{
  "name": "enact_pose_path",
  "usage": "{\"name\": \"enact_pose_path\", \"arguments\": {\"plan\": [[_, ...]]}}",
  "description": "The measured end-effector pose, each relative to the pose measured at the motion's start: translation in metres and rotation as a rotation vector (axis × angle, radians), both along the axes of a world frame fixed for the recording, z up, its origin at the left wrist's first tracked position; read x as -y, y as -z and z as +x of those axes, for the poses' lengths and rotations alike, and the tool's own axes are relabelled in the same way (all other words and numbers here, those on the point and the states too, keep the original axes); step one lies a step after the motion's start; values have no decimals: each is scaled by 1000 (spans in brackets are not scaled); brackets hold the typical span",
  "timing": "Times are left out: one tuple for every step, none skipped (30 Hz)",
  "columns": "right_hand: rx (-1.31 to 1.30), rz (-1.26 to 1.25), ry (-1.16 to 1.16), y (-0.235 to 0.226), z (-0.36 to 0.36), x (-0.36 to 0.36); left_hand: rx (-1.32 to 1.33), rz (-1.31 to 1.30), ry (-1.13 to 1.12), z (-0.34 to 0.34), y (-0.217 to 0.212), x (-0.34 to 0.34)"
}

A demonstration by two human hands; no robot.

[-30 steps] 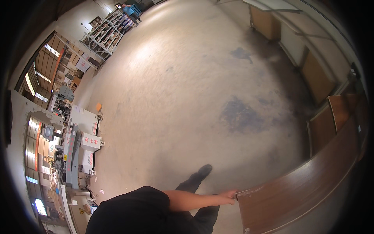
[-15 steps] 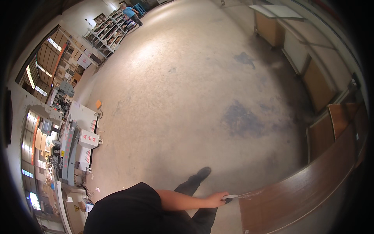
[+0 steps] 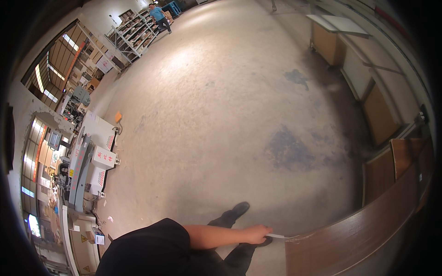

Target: The person heats a strip of edge banding with a heat gun, then presses it onto the edge of a wooden panel. They repeat this process on multiple panels, walking between workstations and stacking finished pieces.

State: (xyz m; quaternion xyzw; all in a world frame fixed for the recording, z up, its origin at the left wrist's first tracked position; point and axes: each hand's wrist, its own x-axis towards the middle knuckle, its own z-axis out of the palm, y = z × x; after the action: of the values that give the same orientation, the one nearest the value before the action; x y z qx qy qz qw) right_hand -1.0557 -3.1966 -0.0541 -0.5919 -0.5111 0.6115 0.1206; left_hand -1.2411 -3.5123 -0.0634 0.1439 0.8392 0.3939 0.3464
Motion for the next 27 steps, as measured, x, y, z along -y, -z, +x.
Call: {"name": "enact_pose_path", "arguments": {"plan": [[23, 4, -22, -3, 0, 2, 6, -41, 5, 0, 0, -1], [49, 9, -44, -8, -1, 3, 3, -58, 13, 1, 0, -2], [19, -6, -40, -13, -3, 6, -9, -97, 9, 2, 2, -4], [-12, -23, -34, -18, -6, 9, -22, -65, 16, 3, 4, -4], [-45, -41, -28, -24, -11, 13, -41, -53, 13, 5, 6, 0], [-24, -14, -19, -30, -16, 16, -74, 1, 23, 7, 8, 6], [-5, 12, -10, -34, -21, 19, 15, -79, -11, 9, 12, 19], [16, 41, -3, -37, -25, 21, 51, -69, -41, 15, 13, 35], [-127, -64, -129, -39, -27, 23, 91, -219, -14, 17, 15, 62], [-260, -159, -244, -38, -26, 24, 77, -308, -41, 24, 15, 91], [-199, -155, -248, -35, -24, 25, 33, -287, -102, 29, 15, 121], [-168, -134, -284, -30, -23, 23, -85, -210, -145, 36, 12, 146], [-116, 71, -192, -23, -15, 30, 112, -225, -199, 37, 12, 162], [64, 71, -122, -16, -6, 26, 292, -278, -346, 35, 14, 167], [76, 45, -136, -10, 6, 18, 312, -69, -480, 34, 16, 164], [7, 52, -21, 5, 9, 13, 223, -43, -446, 26, 19, 152], [84, 198, -89, 16, 14, 9, 252, 49, -472, 21, 21, 127], [14, 100, -57, 21, 22, 4, 244, 235, -533, 8, 22, 103], [61, 100, -32, 25, 25, 0, 302, 235, -529, -1, 20, 76], [30, 99, -73, 28, 26, -1, 330, 308, -539, -10, 17, 50], [73, 75, -43, 28, 26, -2, 399, 337, -506, -18, 13, 30], [85, 44, -42, 26, 24, -1, 425, 412, -480, -22, 8, 13], [59, 20, -54, 24, 19, -1, 507, 414, -499, -26, 3, -4], [76, 33, -23, 19, 20, 4, 551, 466, -511, -21, -3, -15], [61, 54, -5, 16, 16, 7, 584, 508, -511, -22, -7, -23], [47, 60, 17, 12, 15, 9, 619, 548, -510, -22, -7, -30], [48, 51, 4, 9, 14, 11, 648, 578, -496, -21, -7, -36]]}}
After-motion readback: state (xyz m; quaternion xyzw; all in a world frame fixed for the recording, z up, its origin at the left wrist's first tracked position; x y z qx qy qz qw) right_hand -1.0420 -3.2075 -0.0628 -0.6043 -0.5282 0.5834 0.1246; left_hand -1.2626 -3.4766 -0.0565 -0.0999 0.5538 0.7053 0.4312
